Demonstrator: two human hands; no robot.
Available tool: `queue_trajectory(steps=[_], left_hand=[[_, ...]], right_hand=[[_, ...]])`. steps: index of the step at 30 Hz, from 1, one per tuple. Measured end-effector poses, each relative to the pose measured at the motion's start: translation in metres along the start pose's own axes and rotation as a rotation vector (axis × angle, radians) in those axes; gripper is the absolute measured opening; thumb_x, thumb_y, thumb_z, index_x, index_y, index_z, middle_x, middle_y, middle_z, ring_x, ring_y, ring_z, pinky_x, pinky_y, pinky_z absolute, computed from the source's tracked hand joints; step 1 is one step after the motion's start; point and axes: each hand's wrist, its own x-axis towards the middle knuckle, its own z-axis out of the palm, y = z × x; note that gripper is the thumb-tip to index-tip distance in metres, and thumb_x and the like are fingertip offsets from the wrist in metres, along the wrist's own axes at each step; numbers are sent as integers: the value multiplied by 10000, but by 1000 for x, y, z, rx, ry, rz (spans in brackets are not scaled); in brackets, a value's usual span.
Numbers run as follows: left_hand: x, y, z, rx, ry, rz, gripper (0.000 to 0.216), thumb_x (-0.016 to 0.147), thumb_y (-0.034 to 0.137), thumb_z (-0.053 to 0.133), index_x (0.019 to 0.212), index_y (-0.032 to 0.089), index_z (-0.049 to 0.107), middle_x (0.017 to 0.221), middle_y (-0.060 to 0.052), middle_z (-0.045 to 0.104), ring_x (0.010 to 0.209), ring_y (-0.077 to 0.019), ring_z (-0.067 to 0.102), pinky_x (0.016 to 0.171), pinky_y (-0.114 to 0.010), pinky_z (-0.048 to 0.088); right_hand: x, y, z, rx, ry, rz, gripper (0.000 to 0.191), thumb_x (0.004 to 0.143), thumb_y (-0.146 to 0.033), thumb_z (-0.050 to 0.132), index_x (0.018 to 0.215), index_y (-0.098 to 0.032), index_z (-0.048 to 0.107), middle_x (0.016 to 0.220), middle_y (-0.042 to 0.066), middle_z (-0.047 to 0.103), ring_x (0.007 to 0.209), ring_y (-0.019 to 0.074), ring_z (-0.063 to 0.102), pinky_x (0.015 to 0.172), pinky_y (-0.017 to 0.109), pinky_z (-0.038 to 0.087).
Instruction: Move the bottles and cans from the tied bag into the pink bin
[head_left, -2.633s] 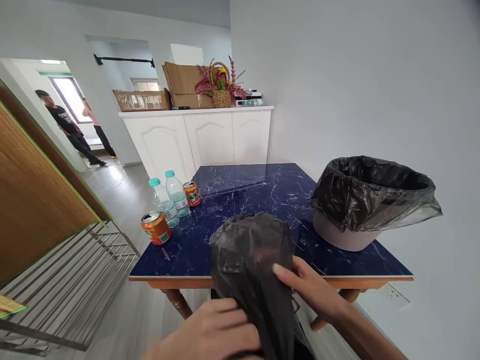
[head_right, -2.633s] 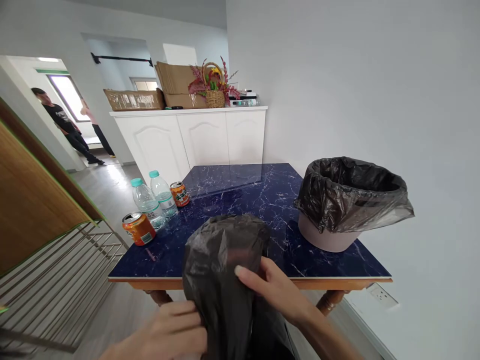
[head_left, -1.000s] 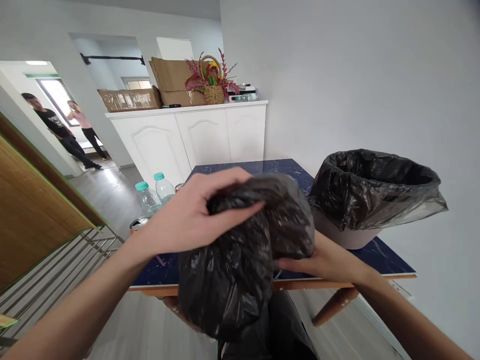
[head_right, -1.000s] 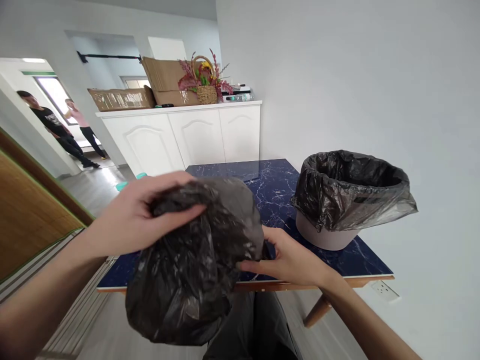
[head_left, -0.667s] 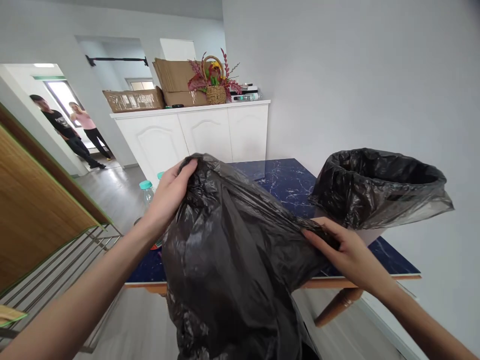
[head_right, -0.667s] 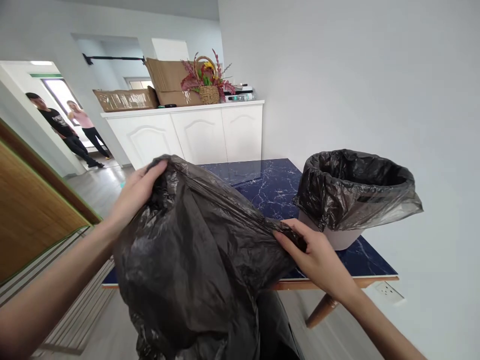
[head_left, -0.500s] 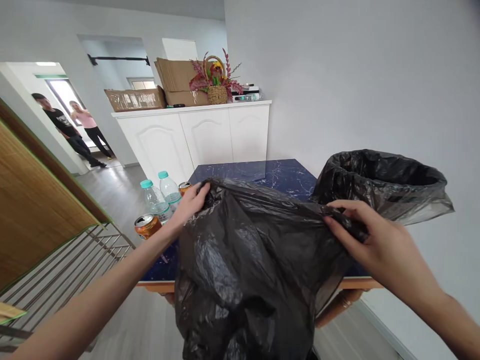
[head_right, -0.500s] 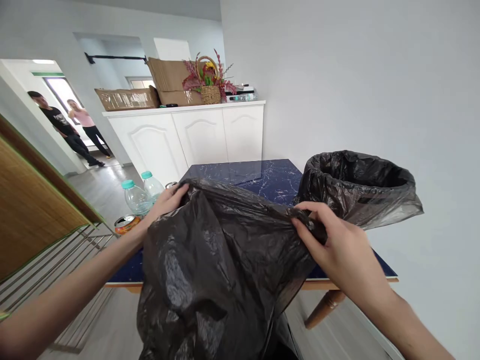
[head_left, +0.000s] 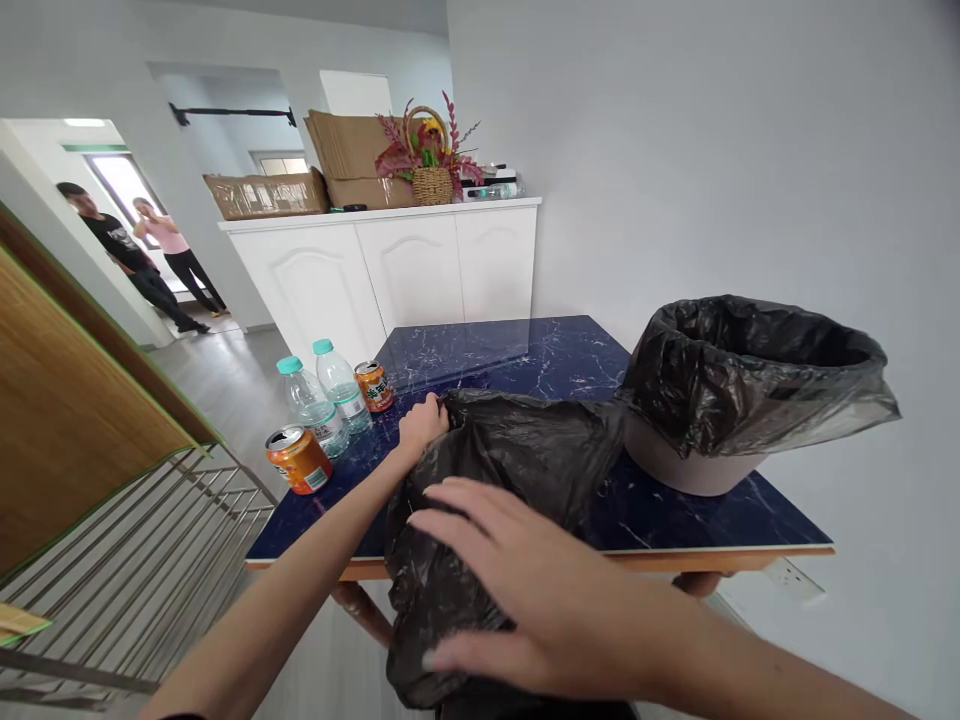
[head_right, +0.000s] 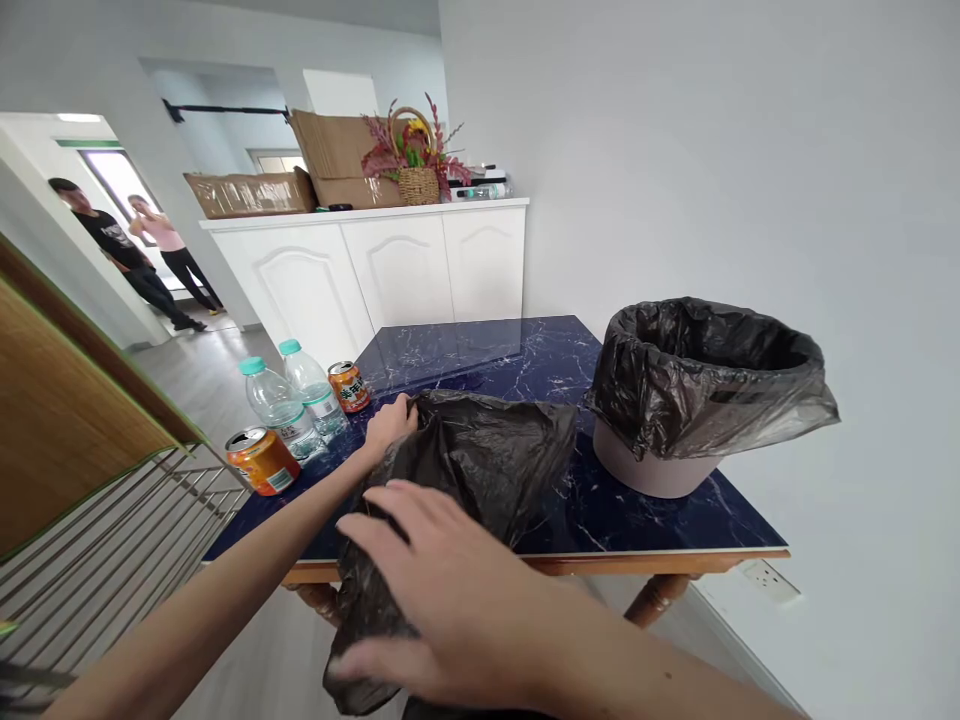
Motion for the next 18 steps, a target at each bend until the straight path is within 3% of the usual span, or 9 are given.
queue_trajectory(steps=[2, 5, 8, 10, 12, 14, 18], left_hand=[[-4, 3, -9, 12, 51, 134, 358, 1033, 243, 569, 1366, 116, 605, 1418, -233, 615, 1377, -386, 557, 1147, -605, 445], [-15, 2, -30, -3, 47, 418, 386, 1043, 215, 481, 1411, 177, 590, 1539, -179, 560, 1502, -333, 449, 1252, -535, 341], [-27, -11, -44, -12, -130, 721, 342, 1079, 308, 456, 1342, 267, 670, 1402, -74, 700, 1371, -235, 602, 1220, -400, 407], [-32, -28, -43, 37, -265, 853, 406, 1077, 410, 483, 1425, 268, 634, 1463, -76, 684, 1398, -232, 597, 1232, -379, 396], [-34, -49, -36, 107, -332, 866, 571, 1060, 513, 500, 1559, 236, 521, 1620, -114, 556, 1526, -268, 482, 1288, -427, 321], [-35, -71, -24, 150, -324, 790, 707, 1038, 606, 494, 1625, 214, 442, 1699, -142, 442, 1600, -309, 371, 1317, -493, 257], [-41, -94, 1, 156, -246, 645, 762, 1077, 651, 325, 1675, 181, 358, 1744, -159, 343, 1645, -324, 261, 1328, -550, 211]], right_hand=[[0, 3, 26, 37, -128, -49, 1023, 917, -636, 759, 1702, -198, 271, 1767, 224, 251, 1647, 409, 193, 1306, 606, 287], [-8, 17, 63, 3, -206, -122, 998, 965, -535, 753, 1731, -276, 169, 1785, 222, 172, 1658, 431, 82, 1292, 699, 200], [-16, 32, 86, -20, -199, -80, 1099, 925, -582, 779, 1741, -282, 107, 1795, 220, 115, 1657, 439, 46, 1295, 706, 172], [-20, 41, 94, -58, -175, -44, 1244, 838, -600, 857, 1744, -284, 66, 1798, 228, 51, 1652, 460, 7, 1289, 734, 134], [-22, 48, 101, -120, -155, -32, 1385, 733, -540, 957, 1743, -290, 44, 1795, 237, -4, 1645, 481, -29, 1274, 771, 92], [-25, 53, 107, -184, -139, -40, 1442, 671, -419, 1016, 1741, -307, 57, 1796, 224, -29, 1645, 481, -33, 1269, 785, 75], [-29, 56, 121, -275, -45, -61, 1211, 805, -217, 905, 1733, -324, 134, 1796, 211, 17, 1650, 467, 21, 1257, 810, 106]])
